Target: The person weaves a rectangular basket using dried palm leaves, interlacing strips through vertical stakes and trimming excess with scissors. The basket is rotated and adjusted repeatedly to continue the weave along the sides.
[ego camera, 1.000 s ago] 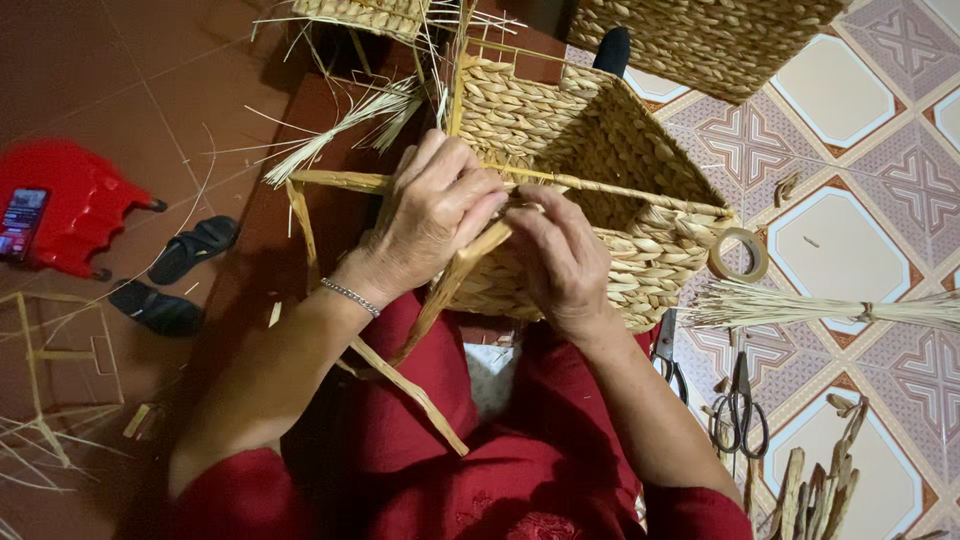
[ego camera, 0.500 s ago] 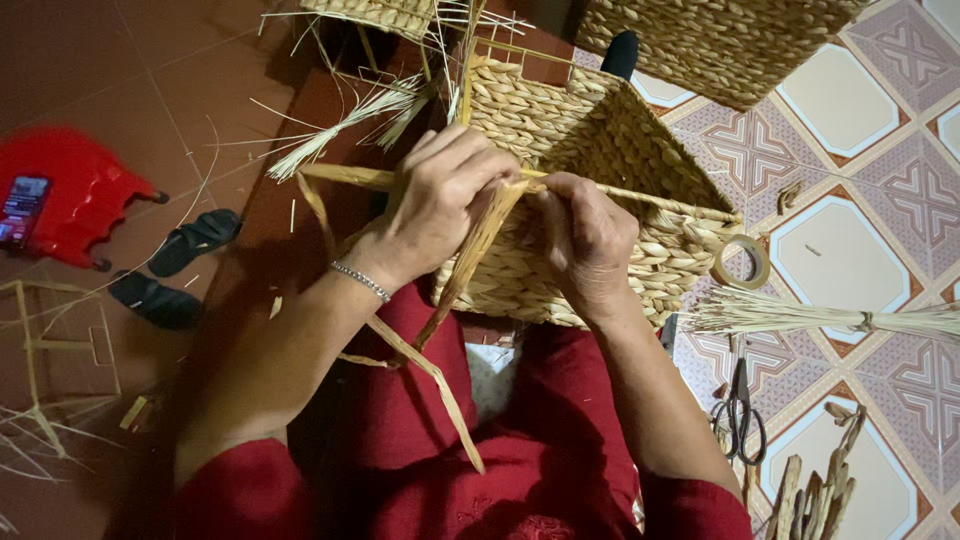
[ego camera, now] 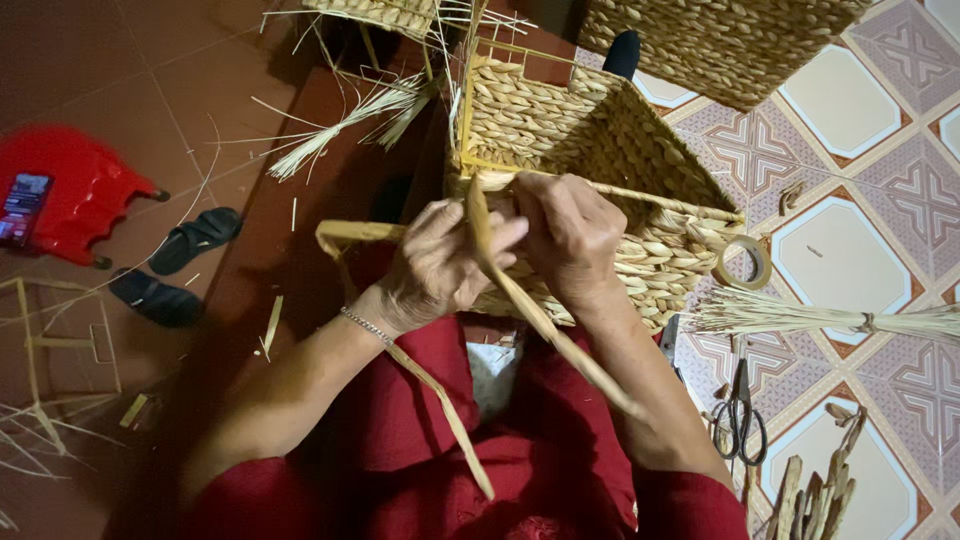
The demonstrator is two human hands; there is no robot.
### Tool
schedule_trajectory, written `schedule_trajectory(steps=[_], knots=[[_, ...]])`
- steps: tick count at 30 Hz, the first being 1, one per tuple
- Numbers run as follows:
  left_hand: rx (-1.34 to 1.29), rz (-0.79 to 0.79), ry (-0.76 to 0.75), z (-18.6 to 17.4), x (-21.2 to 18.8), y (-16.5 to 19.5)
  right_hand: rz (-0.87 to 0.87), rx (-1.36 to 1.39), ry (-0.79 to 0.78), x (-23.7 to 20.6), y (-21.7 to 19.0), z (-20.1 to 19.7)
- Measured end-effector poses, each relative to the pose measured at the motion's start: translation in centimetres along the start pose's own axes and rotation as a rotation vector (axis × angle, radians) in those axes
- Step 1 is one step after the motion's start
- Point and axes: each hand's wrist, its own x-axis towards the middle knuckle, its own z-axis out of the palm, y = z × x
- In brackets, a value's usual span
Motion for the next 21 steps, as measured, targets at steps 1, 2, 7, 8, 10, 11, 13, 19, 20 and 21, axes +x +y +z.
schedule_trajectory(steps=[1, 2, 7, 8, 10, 11, 13, 19, 20, 21], knots=[[-0.053, -0.008, 0.006, -0.3, 0.1, 0.2, -0.014, -0.024, -0.029, 0.2, -0.1, -0.2], [-0.057, -0.140, -0.007, -0.7, 0.1, 0.4, -0.030, -0.048, -0.058, 0.4, -0.2, -0.4], [-0.162, -0.418, 0.123, -2.8, 1.4, -1.2, -0.032, 0.064, -0.140, 0.9, -0.9, -2.1], [-0.081, -0.362, 0.096, -3.2, 1.8, -1.8, -0.020, 0.093, -0.167, 1.0, -1.1, -2.1], [0.081, -0.246, 0.044, -3.9, 2.3, -2.6, -0.028, 0.041, -0.137, 1.0, -1.1, -1.7], [0.106, -0.279, -0.008, -4.1, 2.4, -2.6, -0.031, 0.013, -0.120, 1.0, -1.1, -1.3], [0.154, -0.340, -0.109, -4.4, 2.5, -2.4, 0.014, -0.028, -0.071, 0.8, -1.0, -0.5], [0.030, -0.437, -0.149, -4.5, 1.6, -2.9, 0.095, -0.003, 0.002, 0.3, -0.1, 0.3], [0.031, -0.425, -0.129, -4.3, 1.6, -3.4, 0.099, 0.005, 0.010, 0.3, 0.0, 0.3], [0.033, -0.417, -0.109, -4.1, 1.6, -3.8, 0.086, -0.008, 0.011, 0.3, 0.0, 0.3]])
